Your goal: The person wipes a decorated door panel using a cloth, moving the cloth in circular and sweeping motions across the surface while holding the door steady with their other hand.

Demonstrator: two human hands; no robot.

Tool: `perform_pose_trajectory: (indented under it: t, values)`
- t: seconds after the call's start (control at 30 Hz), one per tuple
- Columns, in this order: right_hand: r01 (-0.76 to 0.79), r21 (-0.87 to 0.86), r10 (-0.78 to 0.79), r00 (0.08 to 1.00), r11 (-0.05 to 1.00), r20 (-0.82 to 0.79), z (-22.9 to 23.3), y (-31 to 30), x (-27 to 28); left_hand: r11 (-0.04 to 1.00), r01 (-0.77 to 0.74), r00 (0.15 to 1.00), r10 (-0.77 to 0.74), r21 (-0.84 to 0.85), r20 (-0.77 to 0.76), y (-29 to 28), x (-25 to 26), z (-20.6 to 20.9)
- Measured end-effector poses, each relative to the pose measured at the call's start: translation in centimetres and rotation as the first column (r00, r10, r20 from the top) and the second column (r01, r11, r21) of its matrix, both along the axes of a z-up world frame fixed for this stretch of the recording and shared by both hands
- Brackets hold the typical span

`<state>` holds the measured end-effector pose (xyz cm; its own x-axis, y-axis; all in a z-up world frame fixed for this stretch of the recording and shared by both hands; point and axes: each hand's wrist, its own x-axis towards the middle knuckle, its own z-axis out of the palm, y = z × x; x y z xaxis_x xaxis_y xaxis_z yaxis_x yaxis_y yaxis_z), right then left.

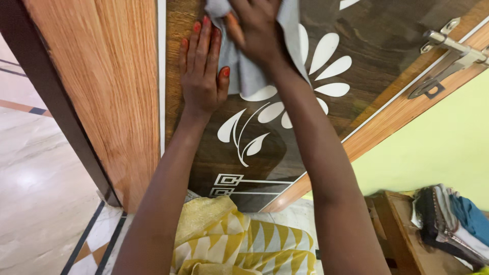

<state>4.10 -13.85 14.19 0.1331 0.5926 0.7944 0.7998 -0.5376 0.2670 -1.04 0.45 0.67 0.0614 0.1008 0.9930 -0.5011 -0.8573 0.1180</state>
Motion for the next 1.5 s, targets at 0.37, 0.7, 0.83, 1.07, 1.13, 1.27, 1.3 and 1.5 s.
perform_pose_trajectory:
  t: [0.37, 0.7, 0.83, 1.07, 1.13, 1.27, 1.3, 1.5]
  values:
    - [0.557, 0.333, -0.627, 0.764, 0.761, 0.153, -2.4, -18.1, -4.6, 0.999, 0.004, 1.000, -0.005, 0.042, 0.022, 0.3, 0.4, -0.3]
    - [0.486, 0.602, -0.654, 0.752, 0.633, 0.081, -9.7, -27.5, -1.3, 0.950, -0.282, 0.956, 0.291, 0.137, -0.048, -1.0, 0.7, 0.3]
    - [0.334, 0.716, -0.553, 0.828, 0.613, 0.087, -9.8, -21.7, 0.2, 0.931, -0.235, 0.882, 0.325, 0.279, -0.341, -0.8, -1.3, 1.8]
    - [0.614, 0.374, -0.682, 0.727, 0.695, 0.075, -9.6, -7.4, -4.0, 0.977, -0.105, 0.964, 0.145, 0.186, -0.221, 0.2, -2.1, 1.0]
    - [0.602, 0.299, -0.656, 0.744, 0.741, 0.129, -10.6, -4.3, -4.7, 0.979, -0.092, 0.961, 0.136, 0.184, -0.241, 0.4, -2.4, 0.9]
    - [0.543, 0.202, -0.579, 0.761, 0.815, 0.292, -13.2, -0.7, -3.8, 0.981, -0.044, 0.956, 0.096, 0.187, -0.278, 0.8, -3.1, 0.6]
    - [0.539, 0.203, -0.576, 0.764, 0.817, 0.290, -14.3, 0.0, -3.6, 0.981, -0.048, 0.955, 0.100, 0.188, -0.279, 0.7, -3.3, 0.6]
    - [0.266, 0.215, -0.090, 0.799, 0.940, -0.594, -20.9, 3.1, -4.6, 0.985, 0.053, 0.987, -0.026, 0.162, -0.160, -0.1, -5.5, 2.5]
